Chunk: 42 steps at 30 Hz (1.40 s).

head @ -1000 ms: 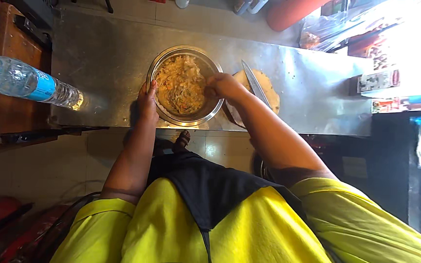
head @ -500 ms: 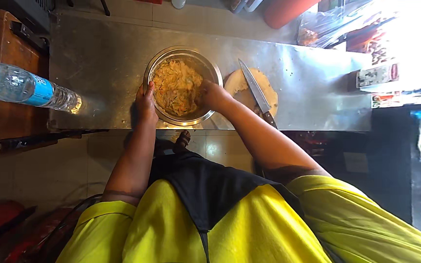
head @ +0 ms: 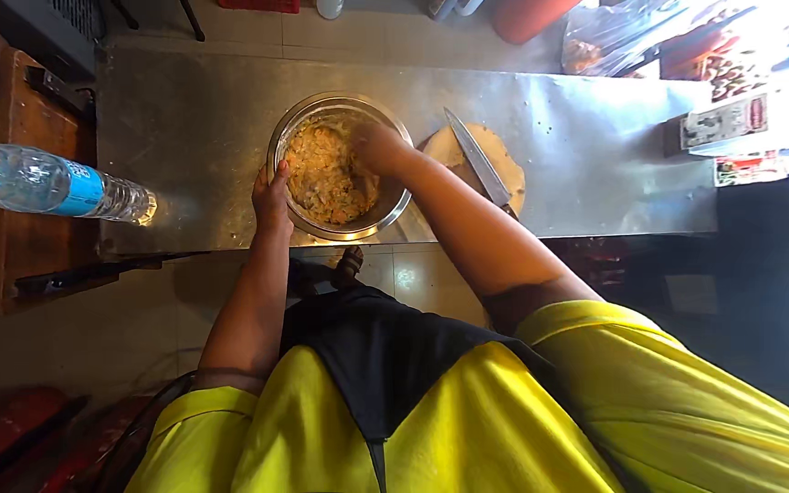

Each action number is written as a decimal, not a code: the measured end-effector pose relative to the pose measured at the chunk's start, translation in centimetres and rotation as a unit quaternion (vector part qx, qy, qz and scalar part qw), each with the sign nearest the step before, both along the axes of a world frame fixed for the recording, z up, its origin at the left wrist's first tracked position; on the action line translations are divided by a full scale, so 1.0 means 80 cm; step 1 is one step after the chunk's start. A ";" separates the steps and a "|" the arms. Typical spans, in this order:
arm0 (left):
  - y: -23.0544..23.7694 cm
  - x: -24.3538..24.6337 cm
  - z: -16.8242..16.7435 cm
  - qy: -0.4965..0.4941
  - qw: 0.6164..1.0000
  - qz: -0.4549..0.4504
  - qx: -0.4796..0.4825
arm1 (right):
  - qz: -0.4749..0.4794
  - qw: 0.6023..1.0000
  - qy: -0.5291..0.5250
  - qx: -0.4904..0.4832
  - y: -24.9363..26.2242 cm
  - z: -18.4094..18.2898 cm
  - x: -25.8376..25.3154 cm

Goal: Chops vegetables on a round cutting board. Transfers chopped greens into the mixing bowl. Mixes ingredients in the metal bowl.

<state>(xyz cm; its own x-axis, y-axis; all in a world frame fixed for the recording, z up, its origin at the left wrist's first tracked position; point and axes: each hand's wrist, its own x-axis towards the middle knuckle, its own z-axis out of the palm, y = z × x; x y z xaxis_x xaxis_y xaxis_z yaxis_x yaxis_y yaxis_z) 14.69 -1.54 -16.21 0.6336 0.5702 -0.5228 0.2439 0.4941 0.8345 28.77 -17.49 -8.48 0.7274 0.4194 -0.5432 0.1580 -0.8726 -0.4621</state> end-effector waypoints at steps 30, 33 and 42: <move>-0.012 -0.001 -0.010 -0.057 0.998 0.033 0.020 | 0.115 0.992 -0.034 -0.037 -0.100 0.049 -0.032; -0.021 -0.004 -0.001 -0.038 0.997 0.036 0.059 | 0.131 0.987 -0.092 -0.020 -0.125 0.065 -0.036; 0.032 -0.168 0.030 0.054 0.984 0.091 0.141 | 0.218 0.962 -0.163 -0.015 -0.141 0.019 -0.080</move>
<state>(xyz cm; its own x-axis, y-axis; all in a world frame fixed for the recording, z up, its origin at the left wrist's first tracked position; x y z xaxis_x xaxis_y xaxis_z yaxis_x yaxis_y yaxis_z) 1.21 0.99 -13.80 0.4573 0.8013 -0.3858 0.2676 0.2897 0.9190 22.37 -28.76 -6.93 0.6192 0.7110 -0.3332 0.6448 -0.7026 -0.3010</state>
